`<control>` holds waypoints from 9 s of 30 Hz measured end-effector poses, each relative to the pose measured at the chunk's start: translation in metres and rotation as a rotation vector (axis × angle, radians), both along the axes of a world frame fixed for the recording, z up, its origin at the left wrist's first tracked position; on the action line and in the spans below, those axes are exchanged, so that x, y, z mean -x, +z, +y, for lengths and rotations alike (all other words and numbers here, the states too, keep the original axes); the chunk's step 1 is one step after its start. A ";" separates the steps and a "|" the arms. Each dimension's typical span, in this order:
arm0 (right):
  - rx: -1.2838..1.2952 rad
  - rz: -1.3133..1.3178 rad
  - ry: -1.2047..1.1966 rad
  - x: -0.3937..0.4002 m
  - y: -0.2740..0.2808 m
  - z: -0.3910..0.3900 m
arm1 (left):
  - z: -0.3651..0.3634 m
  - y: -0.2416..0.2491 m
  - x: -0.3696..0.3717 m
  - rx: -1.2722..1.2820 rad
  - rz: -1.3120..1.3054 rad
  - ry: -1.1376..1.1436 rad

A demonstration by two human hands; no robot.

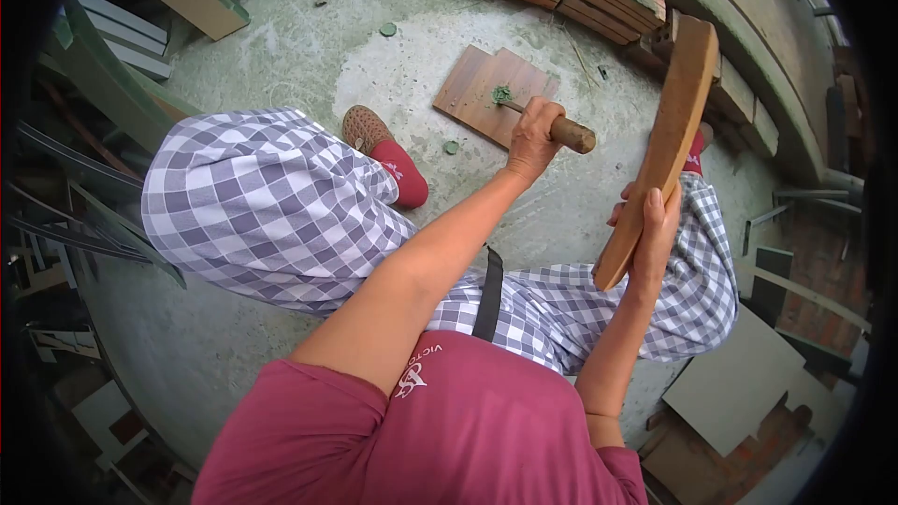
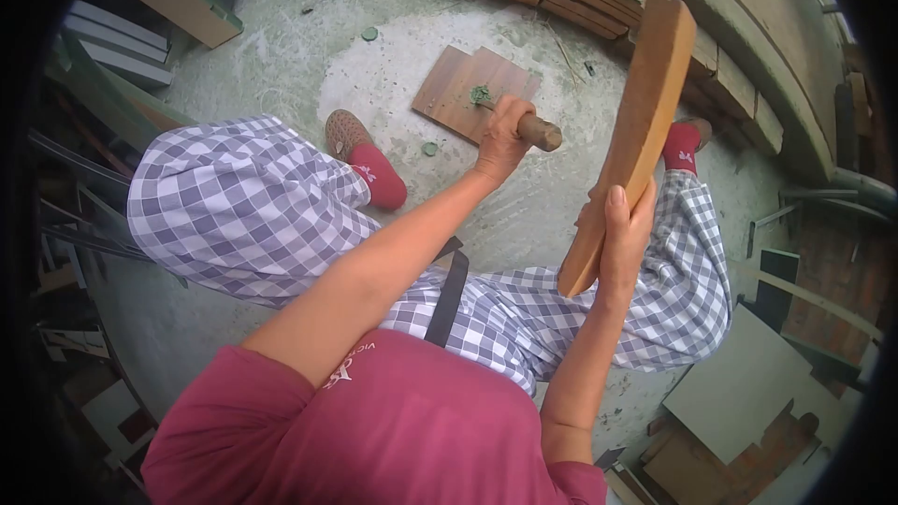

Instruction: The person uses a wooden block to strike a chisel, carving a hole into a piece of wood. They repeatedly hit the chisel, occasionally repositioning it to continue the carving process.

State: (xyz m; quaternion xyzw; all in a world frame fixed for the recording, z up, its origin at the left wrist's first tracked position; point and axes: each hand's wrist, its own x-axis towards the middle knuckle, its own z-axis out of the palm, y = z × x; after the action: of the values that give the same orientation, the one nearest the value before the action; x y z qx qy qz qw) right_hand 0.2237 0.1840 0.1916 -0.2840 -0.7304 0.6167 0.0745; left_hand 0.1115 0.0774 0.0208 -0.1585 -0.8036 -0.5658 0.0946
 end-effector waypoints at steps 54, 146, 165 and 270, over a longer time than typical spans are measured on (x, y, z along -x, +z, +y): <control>0.291 0.310 -0.364 0.004 -0.029 -0.031 | 0.027 -0.007 0.019 0.037 0.011 0.116; -0.503 0.148 0.462 0.131 0.074 -0.032 | -0.092 -0.024 0.133 -0.663 -0.329 0.412; -0.865 -0.007 1.174 0.238 0.118 -0.086 | -0.086 -0.008 0.118 -0.708 -0.367 0.395; -0.846 -0.188 0.884 0.143 0.101 0.005 | 0.003 -0.014 0.070 -0.553 -0.282 0.386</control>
State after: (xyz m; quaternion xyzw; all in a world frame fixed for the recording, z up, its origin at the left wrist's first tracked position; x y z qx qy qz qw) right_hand 0.0803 0.1888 0.2928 0.0467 -0.9637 0.2184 -0.1464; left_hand 0.0417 0.0806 0.0066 0.1071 -0.6405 -0.7497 0.1271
